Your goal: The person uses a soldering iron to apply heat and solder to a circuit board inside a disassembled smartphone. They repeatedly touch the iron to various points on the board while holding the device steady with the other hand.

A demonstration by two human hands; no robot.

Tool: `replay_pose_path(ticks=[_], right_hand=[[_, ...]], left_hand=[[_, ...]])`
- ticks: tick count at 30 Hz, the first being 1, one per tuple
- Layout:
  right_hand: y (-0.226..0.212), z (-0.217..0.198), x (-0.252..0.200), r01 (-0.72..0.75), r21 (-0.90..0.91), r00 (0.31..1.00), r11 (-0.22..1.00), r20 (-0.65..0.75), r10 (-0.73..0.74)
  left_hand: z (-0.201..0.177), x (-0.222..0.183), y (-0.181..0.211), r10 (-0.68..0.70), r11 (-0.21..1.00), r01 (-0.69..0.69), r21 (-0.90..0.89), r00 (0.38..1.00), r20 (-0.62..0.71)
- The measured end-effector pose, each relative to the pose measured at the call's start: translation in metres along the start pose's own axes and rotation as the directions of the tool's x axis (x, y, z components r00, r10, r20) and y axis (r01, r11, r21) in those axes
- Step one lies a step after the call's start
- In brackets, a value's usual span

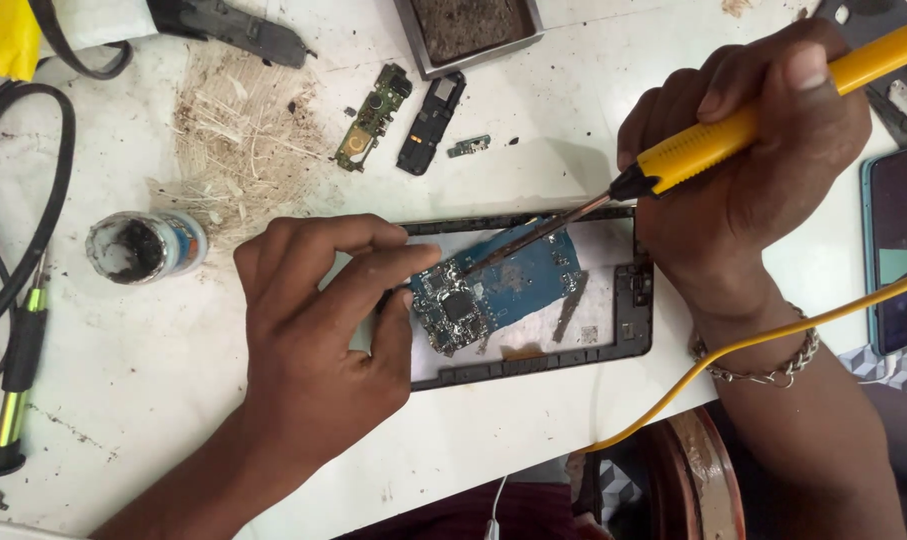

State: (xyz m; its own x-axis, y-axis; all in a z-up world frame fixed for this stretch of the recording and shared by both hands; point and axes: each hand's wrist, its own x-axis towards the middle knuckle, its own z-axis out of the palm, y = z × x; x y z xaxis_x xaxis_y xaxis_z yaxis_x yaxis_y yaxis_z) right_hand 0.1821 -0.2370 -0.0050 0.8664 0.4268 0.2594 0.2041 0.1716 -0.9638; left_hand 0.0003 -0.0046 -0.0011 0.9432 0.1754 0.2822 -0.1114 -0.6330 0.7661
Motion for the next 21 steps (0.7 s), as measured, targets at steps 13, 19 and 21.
replay_pose_path(ticks=[13,19,21], right_hand=[[-0.002,0.011,0.002,0.112,-0.112,0.993,0.987,0.031,-0.110],[-0.004,0.012,0.003,0.119,-0.146,0.993,0.982,0.036,-0.115],[-0.004,0.012,0.004,0.131,-0.164,0.991,0.978,0.043,-0.125]], left_hand=[[0.003,-0.003,-0.002,-0.039,0.996,0.042,0.075,0.998,-0.050],[0.003,-0.002,-0.002,-0.031,0.993,0.034,0.113,0.999,-0.023],[0.003,-0.002,-0.003,-0.030,0.993,0.033,0.110,0.999,-0.025]])
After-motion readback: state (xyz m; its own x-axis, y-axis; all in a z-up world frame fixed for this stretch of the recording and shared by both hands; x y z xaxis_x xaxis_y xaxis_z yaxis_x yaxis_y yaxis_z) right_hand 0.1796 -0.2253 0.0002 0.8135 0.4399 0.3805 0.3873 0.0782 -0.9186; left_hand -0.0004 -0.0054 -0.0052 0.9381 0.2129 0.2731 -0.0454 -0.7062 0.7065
